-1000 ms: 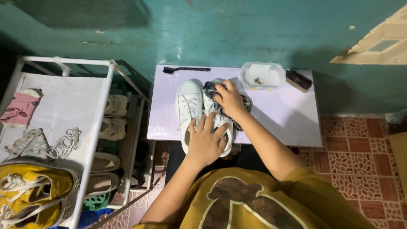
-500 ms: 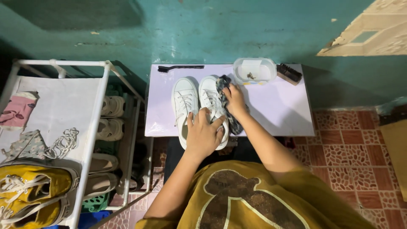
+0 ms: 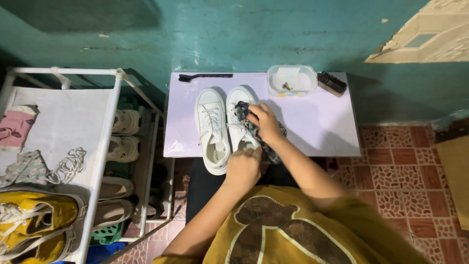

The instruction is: Cleaning the midsoles and soles of white sneakers using a cloth

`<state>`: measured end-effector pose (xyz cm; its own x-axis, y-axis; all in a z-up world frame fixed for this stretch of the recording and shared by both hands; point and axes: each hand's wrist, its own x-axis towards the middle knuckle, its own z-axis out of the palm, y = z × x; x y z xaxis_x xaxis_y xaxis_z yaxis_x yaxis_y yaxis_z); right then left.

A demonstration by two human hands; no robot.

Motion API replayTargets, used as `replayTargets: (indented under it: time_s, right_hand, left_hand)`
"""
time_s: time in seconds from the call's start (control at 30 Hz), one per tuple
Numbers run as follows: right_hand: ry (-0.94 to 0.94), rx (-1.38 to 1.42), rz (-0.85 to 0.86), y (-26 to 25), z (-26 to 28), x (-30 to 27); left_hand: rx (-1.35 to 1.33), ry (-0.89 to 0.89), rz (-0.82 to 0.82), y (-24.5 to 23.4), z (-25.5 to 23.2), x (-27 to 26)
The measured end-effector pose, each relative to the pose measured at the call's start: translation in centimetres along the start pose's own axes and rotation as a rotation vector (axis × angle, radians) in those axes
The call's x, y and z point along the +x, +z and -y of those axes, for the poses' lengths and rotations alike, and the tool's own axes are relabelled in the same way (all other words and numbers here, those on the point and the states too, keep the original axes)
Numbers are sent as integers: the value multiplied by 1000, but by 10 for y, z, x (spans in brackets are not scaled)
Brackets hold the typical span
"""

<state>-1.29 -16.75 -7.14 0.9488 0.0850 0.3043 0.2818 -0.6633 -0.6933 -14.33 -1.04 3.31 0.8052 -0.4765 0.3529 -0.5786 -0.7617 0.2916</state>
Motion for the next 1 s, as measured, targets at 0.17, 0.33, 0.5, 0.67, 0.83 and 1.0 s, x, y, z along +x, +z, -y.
replayTargets:
  time_s: [0.17,0.33,0.5,0.67,0.83,1.0]
  right_hand:
    - [0,240,-197,-9,26,-1]
    - [212,78,-85,-37,42,10]
    - [-7,-131,-105,-62,80,7]
    - [41,57,-86,9,4,-18]
    - [36,-57,-184,-5,-6,-24]
    - [-111,13,-250,-55,43,-12]
  left_hand:
    - [-16,7,-49,9,2,-4]
    - [-58,-11,-39,10,3,-7]
    - [-59,-19,-40,10,2,-5]
    - [-26,-34,-39,33,11,-8]
    - [-16,-46,-41,18,2,-6]
    - [-45,-42,-42,32,7,-11]
